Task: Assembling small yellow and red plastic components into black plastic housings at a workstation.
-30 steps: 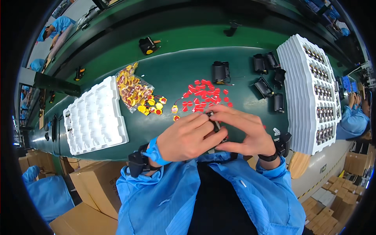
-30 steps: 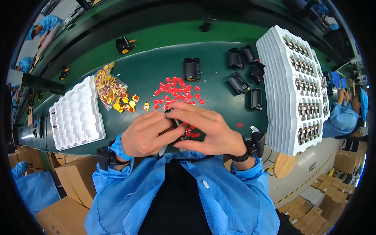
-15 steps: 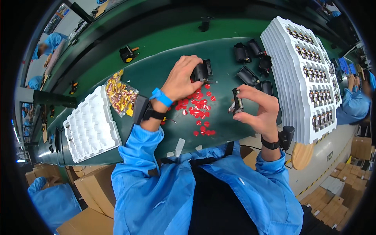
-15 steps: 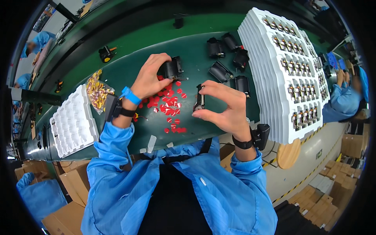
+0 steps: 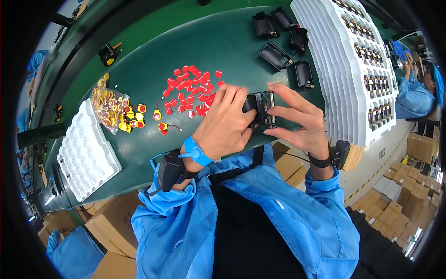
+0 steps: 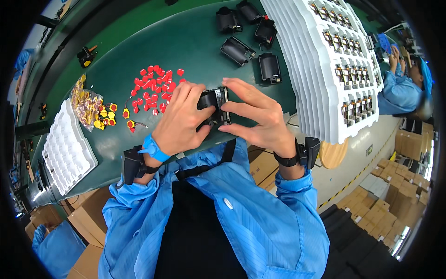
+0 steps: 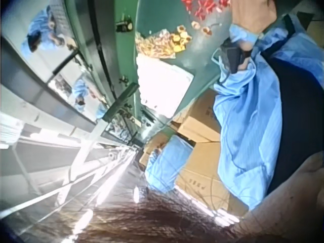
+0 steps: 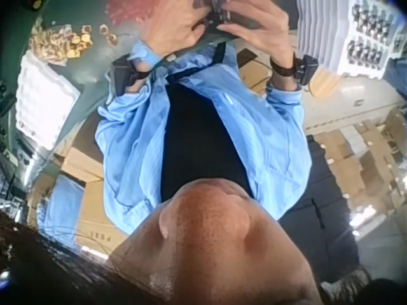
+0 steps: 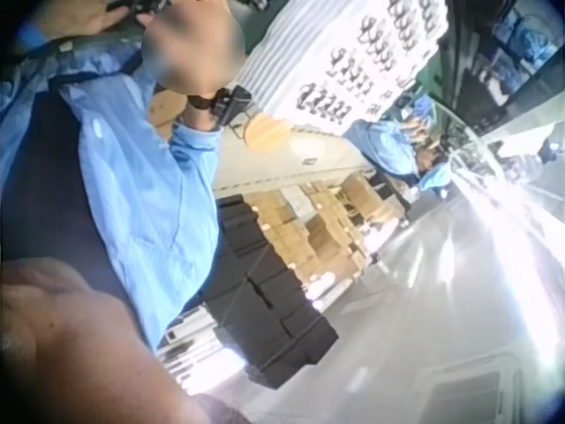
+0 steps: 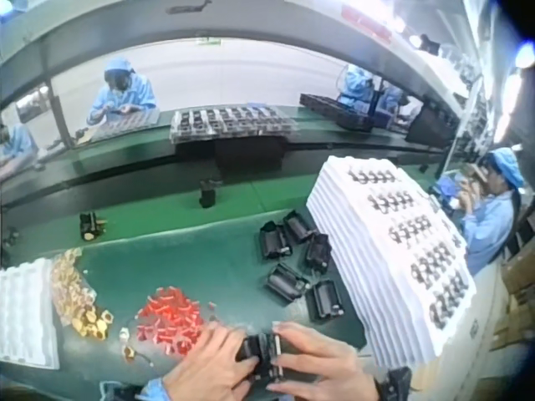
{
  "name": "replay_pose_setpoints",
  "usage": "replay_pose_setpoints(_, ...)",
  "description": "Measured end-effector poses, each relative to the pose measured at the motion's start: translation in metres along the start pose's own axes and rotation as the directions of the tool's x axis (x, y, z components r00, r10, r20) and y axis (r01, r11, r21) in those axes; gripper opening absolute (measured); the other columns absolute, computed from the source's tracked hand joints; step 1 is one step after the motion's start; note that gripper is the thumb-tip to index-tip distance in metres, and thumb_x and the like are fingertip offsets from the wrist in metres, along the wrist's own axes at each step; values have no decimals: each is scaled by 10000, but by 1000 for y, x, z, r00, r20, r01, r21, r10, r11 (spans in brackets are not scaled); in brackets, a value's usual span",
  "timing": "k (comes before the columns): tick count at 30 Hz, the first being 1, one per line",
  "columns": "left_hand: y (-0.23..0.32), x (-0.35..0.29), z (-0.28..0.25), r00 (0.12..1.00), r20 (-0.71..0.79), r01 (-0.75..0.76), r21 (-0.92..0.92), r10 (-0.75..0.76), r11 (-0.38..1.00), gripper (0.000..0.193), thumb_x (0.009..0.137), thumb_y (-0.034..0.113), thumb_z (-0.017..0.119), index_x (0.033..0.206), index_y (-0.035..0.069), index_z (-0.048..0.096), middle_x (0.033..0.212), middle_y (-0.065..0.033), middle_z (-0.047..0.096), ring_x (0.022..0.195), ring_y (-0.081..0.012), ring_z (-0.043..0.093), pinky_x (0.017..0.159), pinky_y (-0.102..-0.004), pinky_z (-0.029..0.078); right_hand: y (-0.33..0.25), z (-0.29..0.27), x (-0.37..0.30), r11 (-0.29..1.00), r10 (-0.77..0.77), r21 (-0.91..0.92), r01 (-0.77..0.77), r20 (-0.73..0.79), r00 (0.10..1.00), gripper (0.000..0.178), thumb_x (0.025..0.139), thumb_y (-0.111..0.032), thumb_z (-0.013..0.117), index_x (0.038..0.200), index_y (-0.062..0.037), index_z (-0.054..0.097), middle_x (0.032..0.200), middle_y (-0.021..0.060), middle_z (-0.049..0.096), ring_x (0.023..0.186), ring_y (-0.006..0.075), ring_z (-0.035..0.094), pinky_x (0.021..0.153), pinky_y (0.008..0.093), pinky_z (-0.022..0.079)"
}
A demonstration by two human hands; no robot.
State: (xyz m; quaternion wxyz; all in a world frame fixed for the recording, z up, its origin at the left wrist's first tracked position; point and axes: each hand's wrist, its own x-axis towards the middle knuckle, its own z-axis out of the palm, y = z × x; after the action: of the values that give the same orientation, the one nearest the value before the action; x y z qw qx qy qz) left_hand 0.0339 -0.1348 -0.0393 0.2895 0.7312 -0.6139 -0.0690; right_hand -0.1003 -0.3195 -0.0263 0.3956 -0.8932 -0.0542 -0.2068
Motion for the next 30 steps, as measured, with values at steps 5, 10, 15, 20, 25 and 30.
replay_pose_setpoints(5,7,4,0,999,40,-33,103,29,994,302,639,129,754,887,-38,715,1188,-241,518,1162,-395,488,1094,-541,356,5,2,0,999,-33,-25,34,47,998,447,605,-110,903,994,10,717,1326,231,607,1241,416,590,997,451,520)
replay_pose_setpoints(10,5,7,2,999,19,-43,79,41,996,319,637,129,752,906,-33,696,1175,-242,526,1157,-386,495,1100,-553,348,21,5,-7,999,5,-37,-1,104,995,466,620,-130,902,1026,-1,714,1338,228,599,1245,416,584,1011,447,514)
replay_pose_setpoints(15,-8,2,9,999,-25,-31,-70,30,997,351,637,112,785,943,-26,686,1221,-223,529,1175,-404,497,1062,-521,397,30,13,-16,999,40,6,-41,96,995,453,638,-133,896,1032,-3,713,1348,231,589,1247,412,582,1007,437,517)
replay_pose_setpoints(20,-14,-6,13,999,-46,-1,-159,-7,987,441,658,115,816,1049,-28,670,1311,-207,517,1228,-426,485,1014,-488,453,23,11,-11,998,-6,-67,15,135,991,437,654,-130,891,1028,2,708,1339,246,585,1229,418,588,990,446,520)
replay_pose_setpoints(25,-4,-1,-4,942,-288,35,-435,-175,900,475,704,105,815,1131,-14,644,1079,-176,646,1028,-374,615,903,-458,503,29,13,-19,999,24,-23,-22,94,995,425,625,-76,889,1002,4,709,1330,251,590,1215,414,600,982,429,524)
replay_pose_setpoints(30,-16,8,15,917,-96,379,-89,-387,921,274,783,117,744,998,-6,627,680,-115,580,709,-291,588,615,-441,428,21,24,-23,998,66,16,-66,17,998,412,610,-58,891,981,-1,722,1316,242,610,1189,402,623,971,411,534)
